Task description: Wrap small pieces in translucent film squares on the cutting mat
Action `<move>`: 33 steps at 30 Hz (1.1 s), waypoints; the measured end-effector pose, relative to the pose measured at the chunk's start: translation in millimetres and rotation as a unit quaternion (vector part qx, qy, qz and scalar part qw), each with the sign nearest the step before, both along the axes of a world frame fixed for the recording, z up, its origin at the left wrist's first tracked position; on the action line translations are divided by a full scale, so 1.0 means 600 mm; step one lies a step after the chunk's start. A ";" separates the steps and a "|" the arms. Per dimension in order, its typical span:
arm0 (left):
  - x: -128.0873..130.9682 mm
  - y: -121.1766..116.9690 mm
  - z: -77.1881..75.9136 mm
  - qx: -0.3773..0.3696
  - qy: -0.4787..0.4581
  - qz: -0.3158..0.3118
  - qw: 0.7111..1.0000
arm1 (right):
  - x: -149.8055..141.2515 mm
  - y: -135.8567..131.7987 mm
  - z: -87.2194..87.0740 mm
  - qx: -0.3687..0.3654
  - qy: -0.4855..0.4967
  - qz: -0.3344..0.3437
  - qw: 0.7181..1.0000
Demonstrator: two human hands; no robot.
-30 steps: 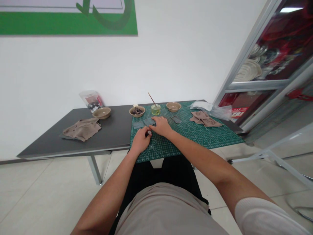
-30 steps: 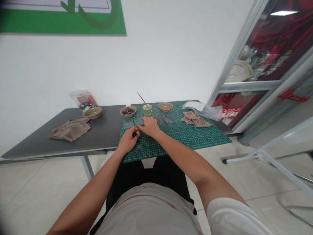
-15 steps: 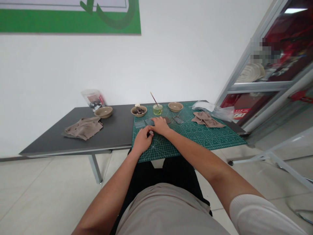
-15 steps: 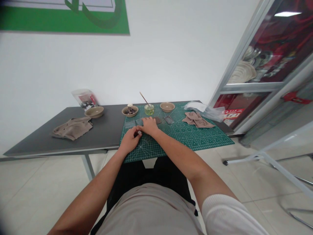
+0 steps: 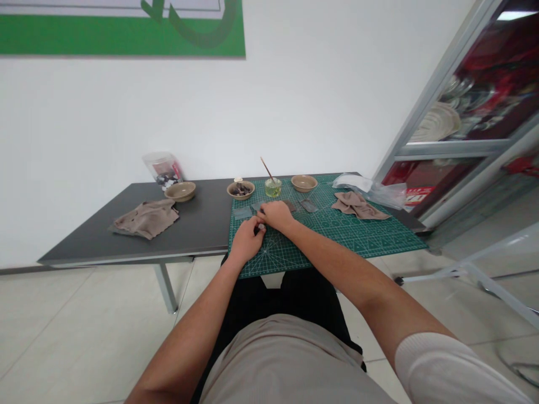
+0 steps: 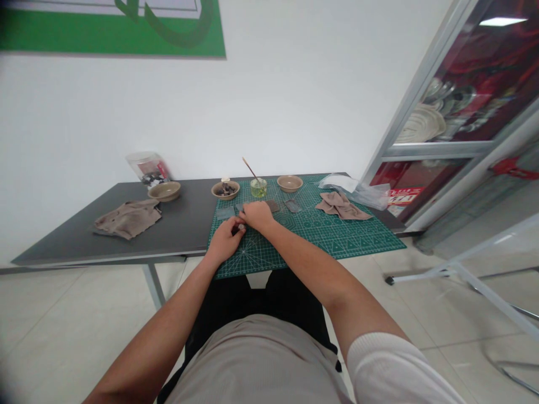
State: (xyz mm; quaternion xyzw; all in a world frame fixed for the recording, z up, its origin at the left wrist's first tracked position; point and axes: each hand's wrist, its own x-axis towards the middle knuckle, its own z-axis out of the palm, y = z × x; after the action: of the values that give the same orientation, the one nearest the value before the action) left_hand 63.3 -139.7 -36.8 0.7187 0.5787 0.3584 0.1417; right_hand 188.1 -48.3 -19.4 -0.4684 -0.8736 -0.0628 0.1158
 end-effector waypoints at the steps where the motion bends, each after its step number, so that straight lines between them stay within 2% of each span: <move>1: 0.000 0.000 -0.001 0.000 -0.001 0.000 1.000 | 0.000 0.001 0.000 0.003 -0.005 0.006 1.000; 4: -0.001 0.000 -0.002 -0.005 -0.005 0.005 1.000 | 0.003 0.000 0.004 0.015 0.012 -0.002 1.000; 8: -0.001 -0.001 -0.001 -0.011 -0.011 0.009 1.000 | 0.018 -0.008 0.016 0.023 0.134 -0.082 0.987; 13: 0.001 -0.002 0.002 -0.019 -0.009 0.012 1.000 | 0.043 -0.026 0.012 0.002 0.251 -0.109 0.962; 18: 0.000 -0.001 0.002 -0.014 -0.004 0.013 1.000 | 0.047 -0.037 -0.006 -0.036 0.288 -0.107 0.951; 21: -0.001 -0.001 0.001 -0.014 -0.003 0.013 1.000 | 0.042 -0.039 -0.012 -0.047 0.267 -0.114 0.956; 25: -0.001 -0.001 0.001 -0.012 0.001 0.015 1.000 | 0.040 -0.038 -0.015 -0.055 0.245 -0.088 0.964; 33: -0.001 0.000 -0.002 -0.012 -0.010 0.014 1.000 | 0.050 -0.036 -0.019 -0.053 0.322 -0.082 0.942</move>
State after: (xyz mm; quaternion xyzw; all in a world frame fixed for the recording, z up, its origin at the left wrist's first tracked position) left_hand 62.9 -139.4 -38.2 0.7053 0.5916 0.3602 0.1512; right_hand 218.3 -70.1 -30.5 -0.5390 -0.7502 0.1287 0.3607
